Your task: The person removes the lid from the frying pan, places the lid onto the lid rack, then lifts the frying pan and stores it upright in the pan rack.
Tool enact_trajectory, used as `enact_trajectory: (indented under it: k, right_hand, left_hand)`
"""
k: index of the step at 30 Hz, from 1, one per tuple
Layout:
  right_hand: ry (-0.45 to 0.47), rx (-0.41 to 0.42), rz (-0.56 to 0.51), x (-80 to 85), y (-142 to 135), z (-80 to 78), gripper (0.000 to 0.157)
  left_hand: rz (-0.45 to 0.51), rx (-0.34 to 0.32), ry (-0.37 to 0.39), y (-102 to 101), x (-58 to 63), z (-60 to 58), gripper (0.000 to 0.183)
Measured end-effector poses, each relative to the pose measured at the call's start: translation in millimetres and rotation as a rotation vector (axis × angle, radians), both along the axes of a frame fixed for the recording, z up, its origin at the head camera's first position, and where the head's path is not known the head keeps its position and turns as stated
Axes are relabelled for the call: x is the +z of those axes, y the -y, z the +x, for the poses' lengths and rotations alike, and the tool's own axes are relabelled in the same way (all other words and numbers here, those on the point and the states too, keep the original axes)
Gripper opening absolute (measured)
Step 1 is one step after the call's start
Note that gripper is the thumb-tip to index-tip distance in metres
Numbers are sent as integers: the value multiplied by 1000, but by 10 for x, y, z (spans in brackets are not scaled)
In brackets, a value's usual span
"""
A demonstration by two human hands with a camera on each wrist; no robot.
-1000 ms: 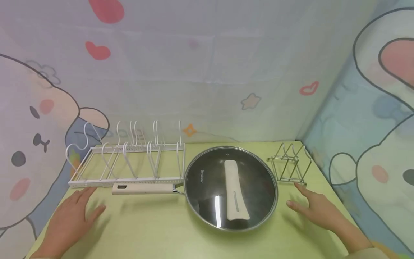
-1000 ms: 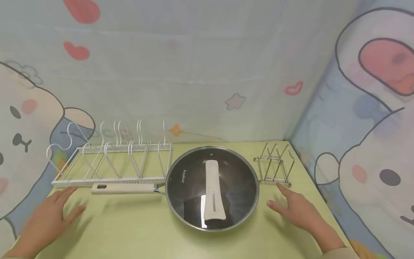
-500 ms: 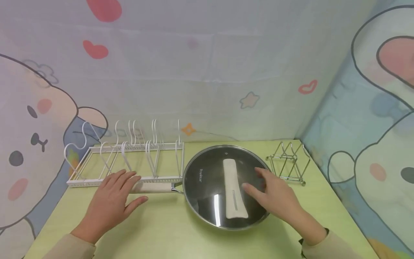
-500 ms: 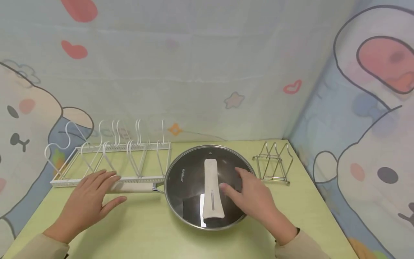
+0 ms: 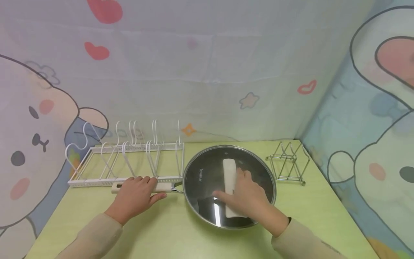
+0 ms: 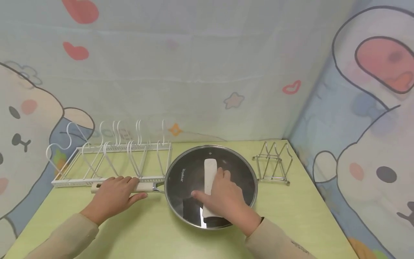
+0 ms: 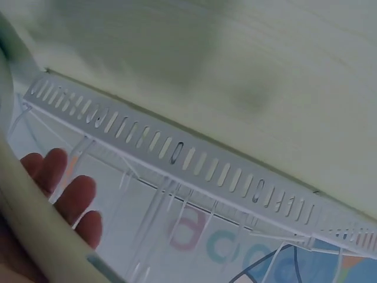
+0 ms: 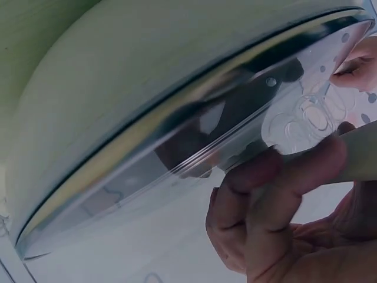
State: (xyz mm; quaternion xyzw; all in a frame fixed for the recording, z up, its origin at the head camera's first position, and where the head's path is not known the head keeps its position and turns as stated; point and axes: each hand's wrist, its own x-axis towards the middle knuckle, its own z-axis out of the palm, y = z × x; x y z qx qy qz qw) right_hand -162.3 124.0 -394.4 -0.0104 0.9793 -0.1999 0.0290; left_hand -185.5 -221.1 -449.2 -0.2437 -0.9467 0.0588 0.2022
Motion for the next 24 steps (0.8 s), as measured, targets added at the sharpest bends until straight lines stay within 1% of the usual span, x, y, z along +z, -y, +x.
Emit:
enact_trajectory:
  k: [3,6,9,12,19,24]
  right_hand:
    - [0,7,-15,-17,41,-11,105]
    - [-8,6,-28,-30,66,-23,89]
    - [-9,3,-41,-40,70,-35,78]
    - [-3,4,-45,-37,61,-40,76]
    - [19,12,-37,-9,15,-55,80]
    - [8,36,-2,-21,-6,-79,79]
  left_hand:
    - [0,-2,1,20,-46,-36,53]
    - [10,-22,-17,49,-86,-75,54]
    - [18,-44,-35,73,-110,-103,55]
    - [25,-57,-44,84,-124,-119,55]
    - [42,-87,-60,88,-140,-136,55]
    - [43,-77,-47,87,-127,-127,55]
